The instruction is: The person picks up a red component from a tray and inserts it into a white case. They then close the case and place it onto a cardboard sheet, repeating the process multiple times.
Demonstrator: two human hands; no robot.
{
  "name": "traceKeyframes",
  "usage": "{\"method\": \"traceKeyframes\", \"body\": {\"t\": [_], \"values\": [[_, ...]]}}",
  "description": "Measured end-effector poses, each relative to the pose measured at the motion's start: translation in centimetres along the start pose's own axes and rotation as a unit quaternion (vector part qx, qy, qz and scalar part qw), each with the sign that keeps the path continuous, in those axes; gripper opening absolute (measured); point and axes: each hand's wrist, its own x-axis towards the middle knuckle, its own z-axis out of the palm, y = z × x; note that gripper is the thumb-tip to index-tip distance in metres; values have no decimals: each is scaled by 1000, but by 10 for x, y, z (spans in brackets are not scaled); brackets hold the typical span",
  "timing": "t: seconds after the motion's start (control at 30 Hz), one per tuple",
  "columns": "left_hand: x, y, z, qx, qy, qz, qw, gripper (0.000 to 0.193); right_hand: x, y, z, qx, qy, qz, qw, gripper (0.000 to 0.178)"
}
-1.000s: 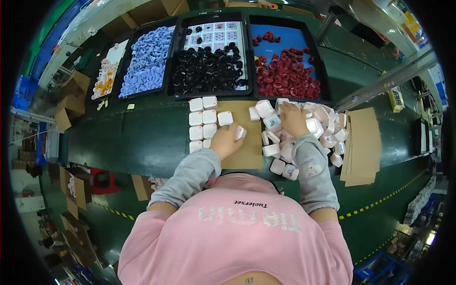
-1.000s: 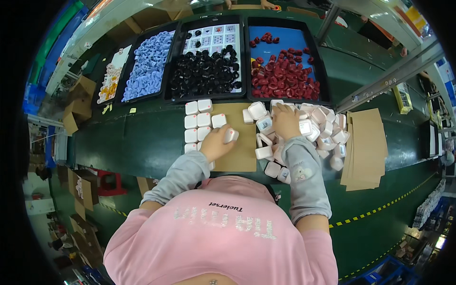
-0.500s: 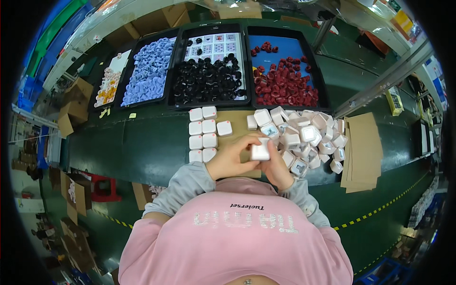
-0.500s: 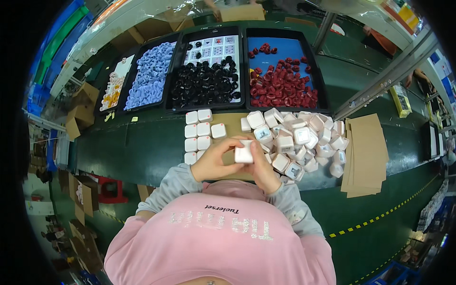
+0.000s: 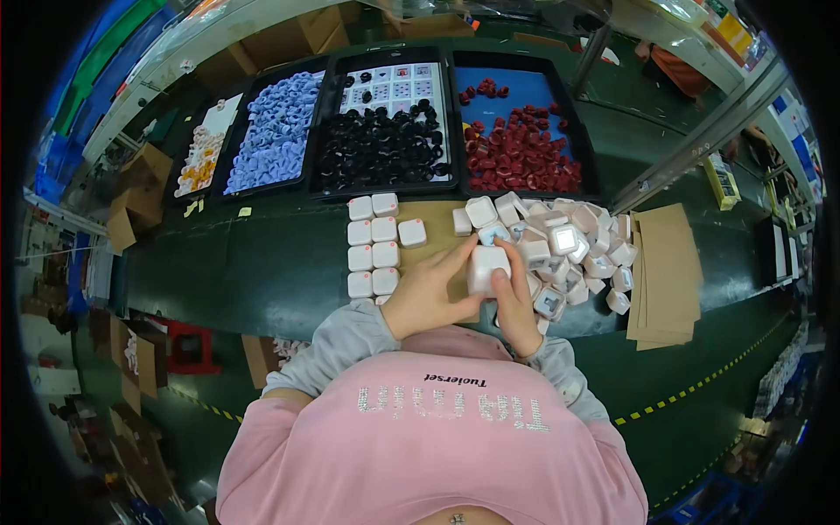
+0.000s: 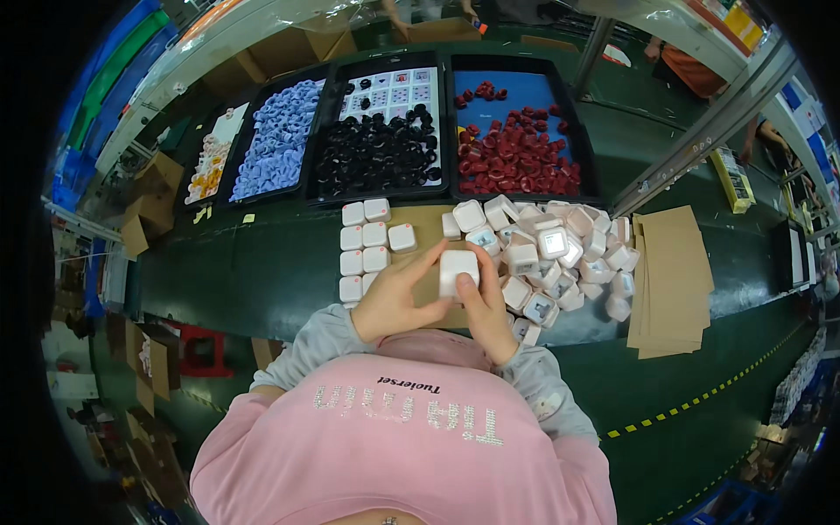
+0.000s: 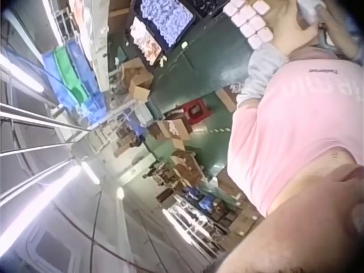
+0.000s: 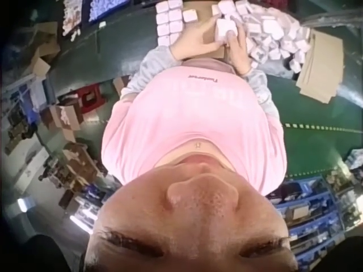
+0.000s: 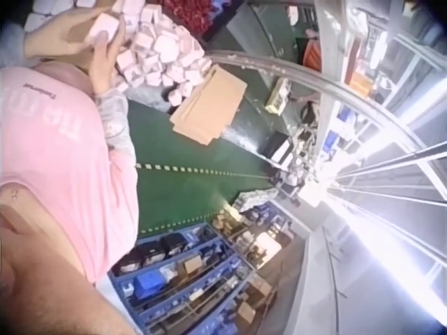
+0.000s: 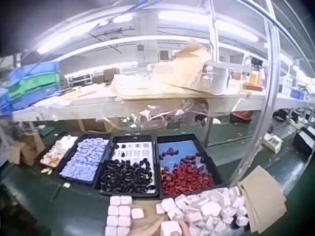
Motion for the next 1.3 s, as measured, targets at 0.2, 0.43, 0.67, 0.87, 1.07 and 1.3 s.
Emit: {"method": "traceKeyframes", "body": {"t": [0.2, 0.43, 0.67, 0.87, 1.07, 1.3], "values": [[-13, 0, 12, -46, 0, -28, 999, 64, -10, 10, 11, -149, 28, -70, 986, 52], [-22, 2, 29, -135, -31, -128, 982, 56, -13, 25, 3, -307, 40, -124, 943, 44], [-13, 12, 16, -102, -102, -154, 978, 50, -20, 20, 9, -210, 46, -40, 976, 48], [-18, -5, 21, -60, -78, -139, 985, 46, -21, 34, 10, -260, 67, -137, 953, 39], [-18, -9, 9, 53, 25, -69, 996, 32, -20, 20, 3, 151, 20, 157, 976, 46], [-3, -2, 2, 61, -96, 17, 993, 25, -20, 26, 8, 141, 40, 150, 978, 48]]}}
